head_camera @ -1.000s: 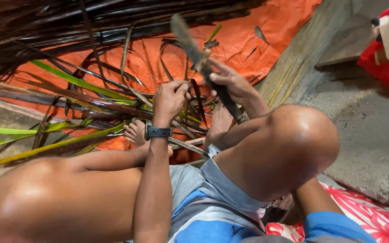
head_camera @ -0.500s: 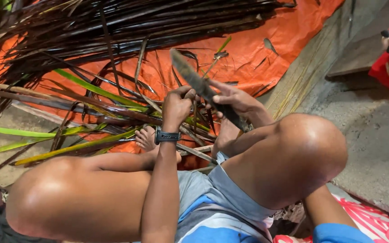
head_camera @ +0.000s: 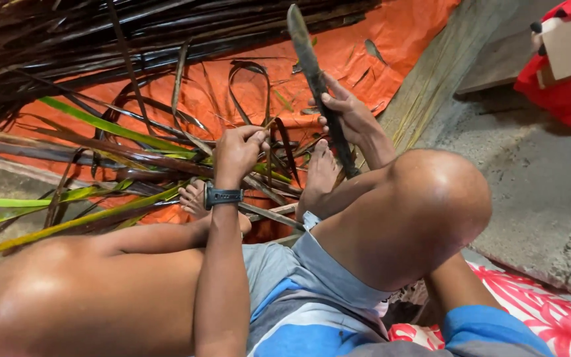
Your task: The person processes palm leaves by using a large knife to strip or trim them while sitting on a tarp with another person.
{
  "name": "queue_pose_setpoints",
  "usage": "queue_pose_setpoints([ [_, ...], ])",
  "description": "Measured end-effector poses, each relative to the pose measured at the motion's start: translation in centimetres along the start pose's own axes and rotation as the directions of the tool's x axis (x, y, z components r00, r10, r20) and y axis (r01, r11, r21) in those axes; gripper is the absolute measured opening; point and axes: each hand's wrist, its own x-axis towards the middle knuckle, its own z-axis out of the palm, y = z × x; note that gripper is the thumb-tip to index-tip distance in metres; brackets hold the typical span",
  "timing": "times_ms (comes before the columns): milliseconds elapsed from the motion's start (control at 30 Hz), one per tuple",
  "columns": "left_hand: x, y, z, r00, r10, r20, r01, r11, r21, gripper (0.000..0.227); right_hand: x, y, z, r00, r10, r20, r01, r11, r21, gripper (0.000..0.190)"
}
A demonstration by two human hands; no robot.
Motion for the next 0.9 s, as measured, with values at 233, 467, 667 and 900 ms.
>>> queue_pose_setpoints([
  [233,0.6,0.5,1.0,0.999,0.033,-0.026,-0.036,0.991,-0.132,0.022,-2.0,0.9,2.2,0.993,0.084,0.081,-0.083,0.996,-0.015,0.061],
  [467,1.4,-0.3,2.1,0.999,0.037,0.005,-0.035,0.984,-0.176,0.025,-0.8,3.8,4.3,0.943,0.174,0.285,-0.166,0.985,-0.051,0.066],
  [667,0.5,-0.1,1.5,0.993,0.11,0.051,-0.091,0.953,-0.289,0.023,0.4,1.5,2.1,0.975,0.092,0.202,-0.093,0.996,-0.005,0.064],
  [900,1.4,-0.5,1.0,0.981,0.132,0.146,-0.091,0.962,-0.259,0.029,-1.8,-3.7,3.5,0.998,0.049,0.039,-0.055,0.983,0.173,0.086],
])
